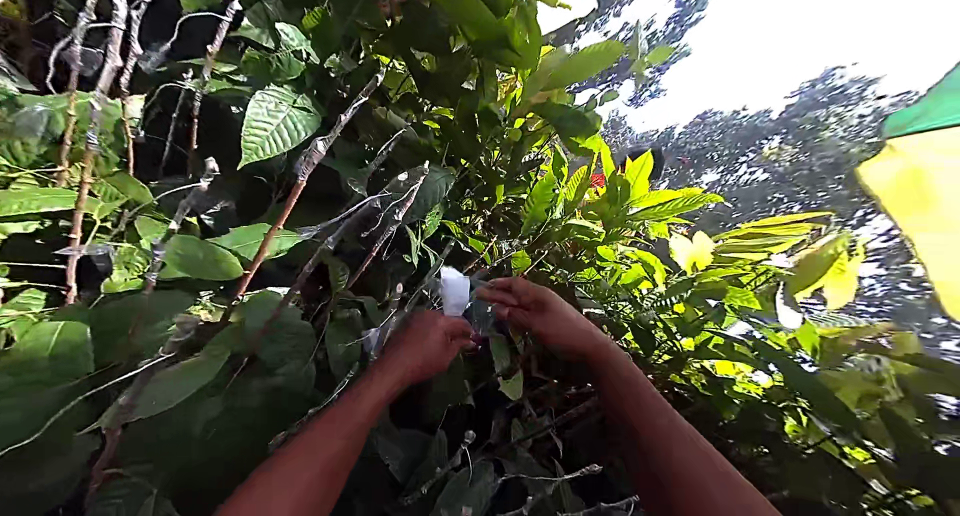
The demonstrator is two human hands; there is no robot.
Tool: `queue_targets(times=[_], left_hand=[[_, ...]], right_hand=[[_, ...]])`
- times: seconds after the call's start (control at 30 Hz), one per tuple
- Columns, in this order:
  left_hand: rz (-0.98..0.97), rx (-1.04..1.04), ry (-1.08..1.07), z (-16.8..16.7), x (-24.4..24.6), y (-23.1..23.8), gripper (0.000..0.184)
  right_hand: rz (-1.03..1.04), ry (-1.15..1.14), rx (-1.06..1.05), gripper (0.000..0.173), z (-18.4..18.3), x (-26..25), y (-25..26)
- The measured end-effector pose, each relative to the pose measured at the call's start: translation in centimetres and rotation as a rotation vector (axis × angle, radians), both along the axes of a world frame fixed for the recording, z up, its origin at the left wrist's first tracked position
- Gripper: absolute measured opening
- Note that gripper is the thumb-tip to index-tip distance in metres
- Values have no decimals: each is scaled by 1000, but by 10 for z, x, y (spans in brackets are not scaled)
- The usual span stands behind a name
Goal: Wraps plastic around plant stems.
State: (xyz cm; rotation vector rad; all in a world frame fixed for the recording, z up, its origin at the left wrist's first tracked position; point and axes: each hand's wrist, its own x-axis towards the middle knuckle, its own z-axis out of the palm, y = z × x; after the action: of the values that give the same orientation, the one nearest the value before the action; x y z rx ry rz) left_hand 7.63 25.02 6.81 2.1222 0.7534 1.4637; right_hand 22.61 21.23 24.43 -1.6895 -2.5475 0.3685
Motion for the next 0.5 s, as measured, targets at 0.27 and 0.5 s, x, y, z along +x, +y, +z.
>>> queue_targets(times=[0.27, 0.5], left_hand=[[35, -114, -198, 12, -12, -1, 28], [-46, -12, -125, 8, -4, -3, 28]], right_hand=[[-67, 36, 92, 34, -36, 9, -36], [-21, 248, 232, 40, -2, 2, -29]])
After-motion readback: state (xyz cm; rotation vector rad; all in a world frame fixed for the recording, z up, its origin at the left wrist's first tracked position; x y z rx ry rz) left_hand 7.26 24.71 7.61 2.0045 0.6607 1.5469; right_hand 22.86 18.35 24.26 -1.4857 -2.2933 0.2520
